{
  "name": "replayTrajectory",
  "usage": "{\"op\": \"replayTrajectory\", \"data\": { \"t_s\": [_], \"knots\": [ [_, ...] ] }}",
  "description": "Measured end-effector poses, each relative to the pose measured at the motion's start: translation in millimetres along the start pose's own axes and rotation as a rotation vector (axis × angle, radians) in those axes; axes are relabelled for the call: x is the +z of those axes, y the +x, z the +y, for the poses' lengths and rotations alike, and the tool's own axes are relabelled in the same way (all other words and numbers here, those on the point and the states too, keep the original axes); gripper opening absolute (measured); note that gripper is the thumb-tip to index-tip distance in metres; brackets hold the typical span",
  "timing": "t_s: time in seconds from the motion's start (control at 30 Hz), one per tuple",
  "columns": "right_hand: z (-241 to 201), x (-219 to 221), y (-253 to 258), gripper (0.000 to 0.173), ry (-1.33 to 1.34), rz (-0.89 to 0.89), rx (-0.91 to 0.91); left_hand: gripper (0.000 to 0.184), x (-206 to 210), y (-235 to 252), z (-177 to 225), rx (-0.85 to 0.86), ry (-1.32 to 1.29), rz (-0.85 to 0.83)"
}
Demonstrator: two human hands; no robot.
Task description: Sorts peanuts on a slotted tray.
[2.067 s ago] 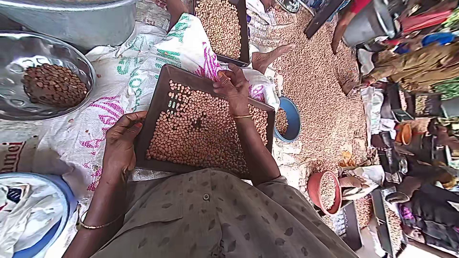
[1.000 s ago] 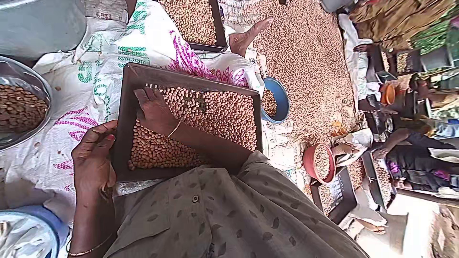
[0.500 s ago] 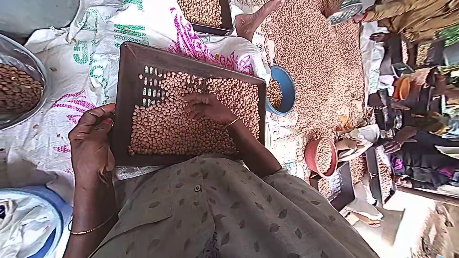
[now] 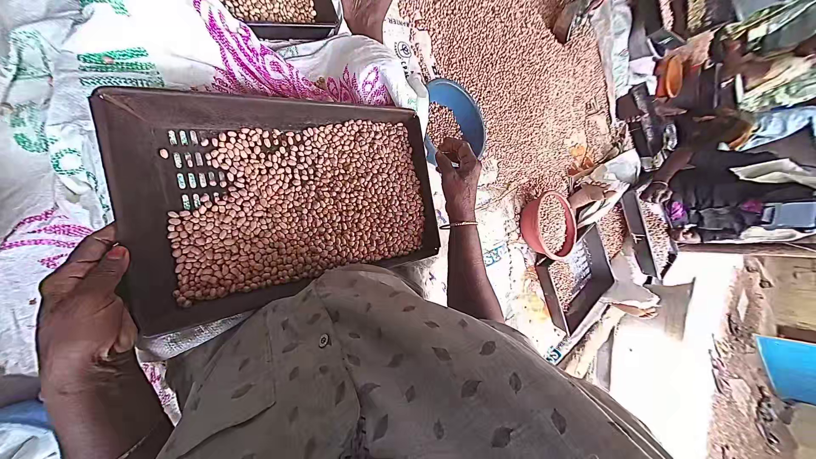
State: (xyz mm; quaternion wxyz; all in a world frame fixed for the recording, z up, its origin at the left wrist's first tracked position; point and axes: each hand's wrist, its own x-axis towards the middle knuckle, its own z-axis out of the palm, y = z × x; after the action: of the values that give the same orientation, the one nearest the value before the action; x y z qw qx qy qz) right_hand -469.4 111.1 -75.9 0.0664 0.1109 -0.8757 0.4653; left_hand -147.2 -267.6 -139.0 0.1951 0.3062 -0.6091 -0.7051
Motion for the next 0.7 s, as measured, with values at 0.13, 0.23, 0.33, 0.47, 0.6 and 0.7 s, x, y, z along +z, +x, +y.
{"op": "replayTrajectory", "data": {
  "t_s": [0.13, 0.23, 0.33, 0.47, 0.6, 0.7],
  "knots": [
    [21, 3, -31, 0.027, 0.095, -0.117, 0.105, 0.037, -11, 2, -21, 0.066, 0.060, -0.040],
    [23, 11, -40, 0.024, 0.113, -0.172, 0.117, 0.036, -8, -2, -27, 0.078, 0.065, 0.019],
    [20, 13, -41, 0.025, 0.049, -0.056, 0.037, 0.033, 5, -5, -17, 0.072, 0.074, 0.099],
    [-6, 17, -49, 0.022, -0.053, 0.117, -0.431, 0.037, -1, -1, -25, 0.084, 0.132, 0.123],
    [-33, 35, -63, 0.016, 0.069, -0.420, -0.642, 0.031, 10, -8, -10, 0.042, 0.183, 0.169],
    [-32, 54, -67, 0.015, -0.224, -0.642, -0.638, 0.030, 18, -10, -2, 0.048, 0.194, 0.173]
  ]
}}
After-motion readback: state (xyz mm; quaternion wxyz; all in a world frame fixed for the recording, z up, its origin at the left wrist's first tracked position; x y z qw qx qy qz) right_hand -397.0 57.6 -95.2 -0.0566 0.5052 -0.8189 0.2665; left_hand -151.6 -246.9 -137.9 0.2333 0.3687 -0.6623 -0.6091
